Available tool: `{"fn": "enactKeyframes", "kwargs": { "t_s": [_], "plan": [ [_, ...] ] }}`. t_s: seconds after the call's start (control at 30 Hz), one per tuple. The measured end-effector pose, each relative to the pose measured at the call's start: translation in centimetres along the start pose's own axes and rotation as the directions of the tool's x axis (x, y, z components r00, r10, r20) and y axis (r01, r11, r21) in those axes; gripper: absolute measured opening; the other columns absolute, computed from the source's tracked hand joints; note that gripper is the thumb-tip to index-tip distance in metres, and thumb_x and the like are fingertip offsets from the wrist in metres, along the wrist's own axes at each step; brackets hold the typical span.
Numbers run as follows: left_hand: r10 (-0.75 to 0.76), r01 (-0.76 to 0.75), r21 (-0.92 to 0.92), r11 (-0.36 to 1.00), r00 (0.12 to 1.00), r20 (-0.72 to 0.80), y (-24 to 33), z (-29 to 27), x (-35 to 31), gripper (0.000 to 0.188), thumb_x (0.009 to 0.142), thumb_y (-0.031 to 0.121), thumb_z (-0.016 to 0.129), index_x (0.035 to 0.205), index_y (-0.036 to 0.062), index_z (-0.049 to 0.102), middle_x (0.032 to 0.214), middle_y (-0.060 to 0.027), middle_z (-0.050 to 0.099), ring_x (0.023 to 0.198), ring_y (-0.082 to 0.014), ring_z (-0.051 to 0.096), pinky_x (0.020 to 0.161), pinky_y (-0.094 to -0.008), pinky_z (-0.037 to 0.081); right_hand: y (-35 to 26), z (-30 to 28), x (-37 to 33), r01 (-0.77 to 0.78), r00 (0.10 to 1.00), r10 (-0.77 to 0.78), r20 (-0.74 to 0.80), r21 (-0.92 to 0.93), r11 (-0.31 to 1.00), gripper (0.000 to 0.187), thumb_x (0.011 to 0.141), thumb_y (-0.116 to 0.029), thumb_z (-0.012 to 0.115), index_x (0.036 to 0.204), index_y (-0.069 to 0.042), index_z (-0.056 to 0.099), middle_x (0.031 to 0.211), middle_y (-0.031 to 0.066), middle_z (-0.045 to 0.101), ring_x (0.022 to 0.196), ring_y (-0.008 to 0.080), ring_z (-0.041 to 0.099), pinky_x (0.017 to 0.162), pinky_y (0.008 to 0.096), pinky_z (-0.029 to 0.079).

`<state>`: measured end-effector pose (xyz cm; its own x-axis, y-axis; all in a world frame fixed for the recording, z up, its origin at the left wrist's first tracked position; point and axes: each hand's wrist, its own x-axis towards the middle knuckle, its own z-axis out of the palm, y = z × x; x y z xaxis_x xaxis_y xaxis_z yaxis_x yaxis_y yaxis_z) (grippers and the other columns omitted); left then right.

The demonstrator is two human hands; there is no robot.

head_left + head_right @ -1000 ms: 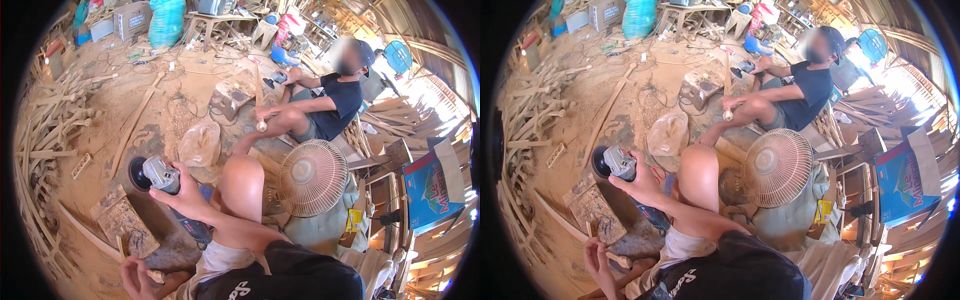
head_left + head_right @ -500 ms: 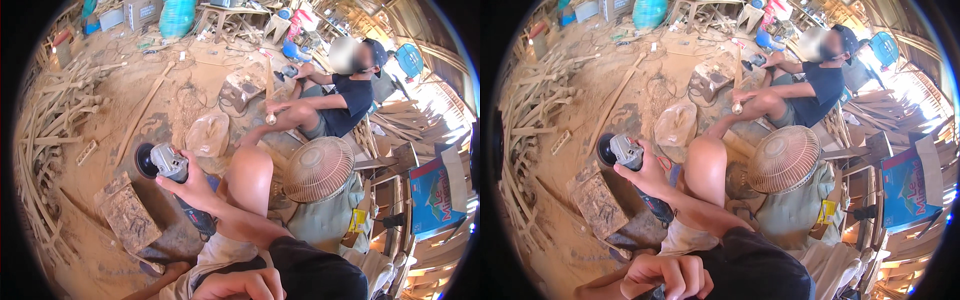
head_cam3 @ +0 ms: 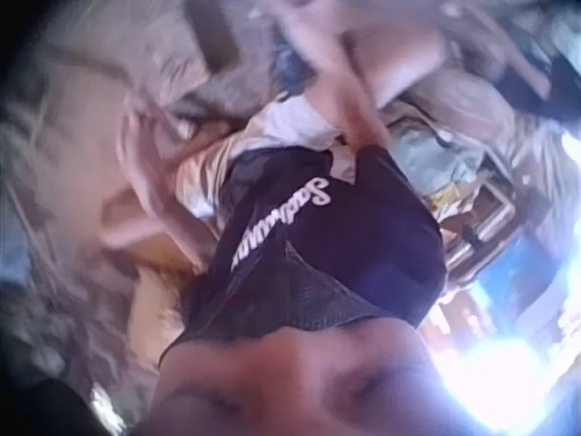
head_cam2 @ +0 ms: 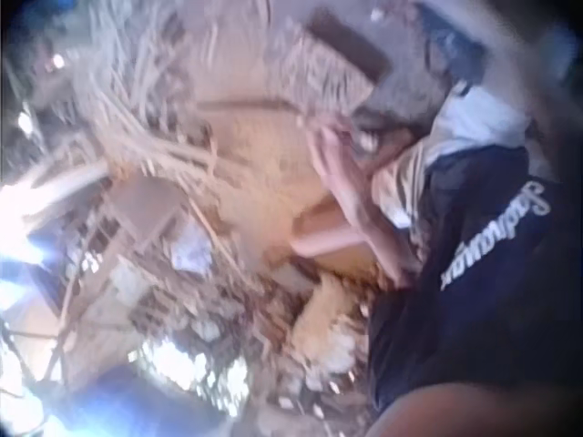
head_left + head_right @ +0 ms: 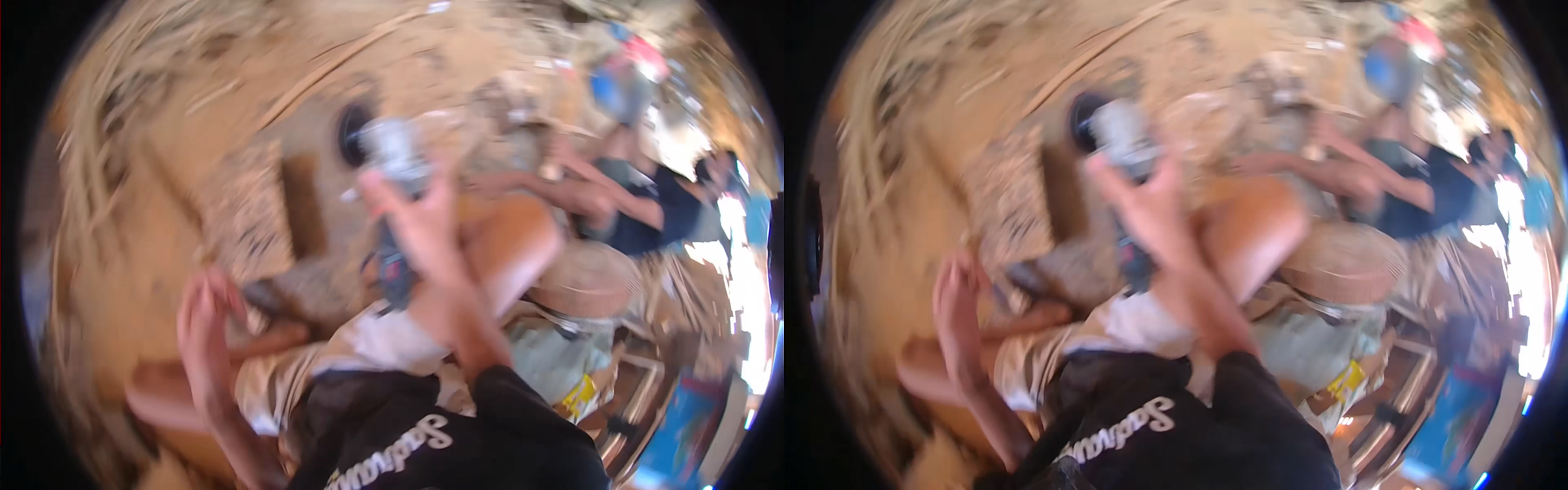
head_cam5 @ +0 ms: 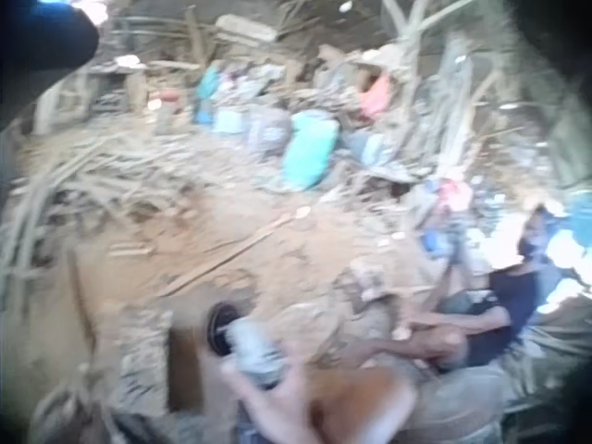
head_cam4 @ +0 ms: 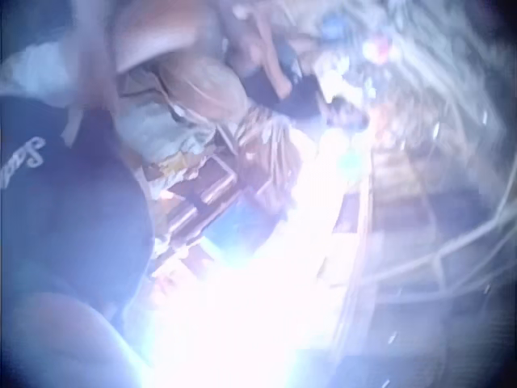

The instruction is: The person constructs a wooden sword by gluing wooden pieces together with glue, grinding the blade with an angle grinder, applying glue and wood dust to the pommel, and sanding the sword with the angle grinder.

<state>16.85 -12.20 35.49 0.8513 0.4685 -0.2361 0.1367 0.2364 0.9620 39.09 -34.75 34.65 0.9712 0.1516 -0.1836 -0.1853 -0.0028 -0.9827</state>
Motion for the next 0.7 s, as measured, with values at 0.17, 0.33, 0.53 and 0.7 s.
{"fn": "enactKeyframes", "kwargs": {
  "t_s": [0.17,0.33,0.53,0.7],
  "plan": [
    [-0.222,0.494,0.237,0.836,0.701,-0.677,-16.6,-17.5,4.8,0.040,0.098,0.037,0.067,0.114,0.0002,0.075,0.103,-0.0101,0.071,0.098,-0.0165,0.062,0.088,-0.0356,0.050,-0.8,0.6,-0.4,-0.032,0.999,0.032,0.017,0.030,0.999,0.075,0.092,-0.009,0.085,0.151,0.004,0.041,0.095,0.0112,0.072,0.071,0.0169,0.070,0.059,0.0312,0.058],
    [-0.516,0.684,0.229,0.693,0.692,-0.505,-27.7,-19.0,4.8,0.052,0.100,0.052,0.065,0.125,0.0061,0.067,0.120,-0.0158,0.072,0.111,-0.0257,0.066,0.096,-0.0456,0.048,-0.3,0.8,-1.0,0.006,0.999,-0.003,0.032,-0.077,0.997,0.076,0.094,-0.012,0.084,0.153,0.003,0.039,0.096,0.0126,0.071,0.069,0.0168,0.069,0.059,0.0308,0.058],
    [-0.662,0.650,-0.135,0.748,0.719,-0.211,-28.8,-15.1,3.7,0.039,0.107,0.046,0.062,0.113,0.0069,0.065,0.096,-0.0062,0.072,0.089,-0.0190,0.068,0.086,-0.0364,0.051,0.3,0.0,-1.4,0.000,1.000,0.002,0.017,-0.127,0.992,0.073,0.095,-0.015,0.084,0.152,0.003,0.042,0.099,0.0120,0.070,0.071,0.0156,0.068,0.059,0.0291,0.058],
    [-0.411,0.422,-0.078,0.903,0.796,-0.444,-27.8,-15.4,2.5,0.028,0.100,0.032,0.076,0.104,0.0075,0.062,0.076,-0.0003,0.057,0.069,-0.0150,0.054,0.062,-0.0341,0.044,1.2,0.0,-1.4,0.056,0.998,-0.059,-0.014,-0.175,0.983,0.061,0.096,-0.017,0.083,0.146,0.001,0.052,0.102,0.0103,0.070,0.075,0.0144,0.069,0.058,0.0283,0.058]
  ]
}}
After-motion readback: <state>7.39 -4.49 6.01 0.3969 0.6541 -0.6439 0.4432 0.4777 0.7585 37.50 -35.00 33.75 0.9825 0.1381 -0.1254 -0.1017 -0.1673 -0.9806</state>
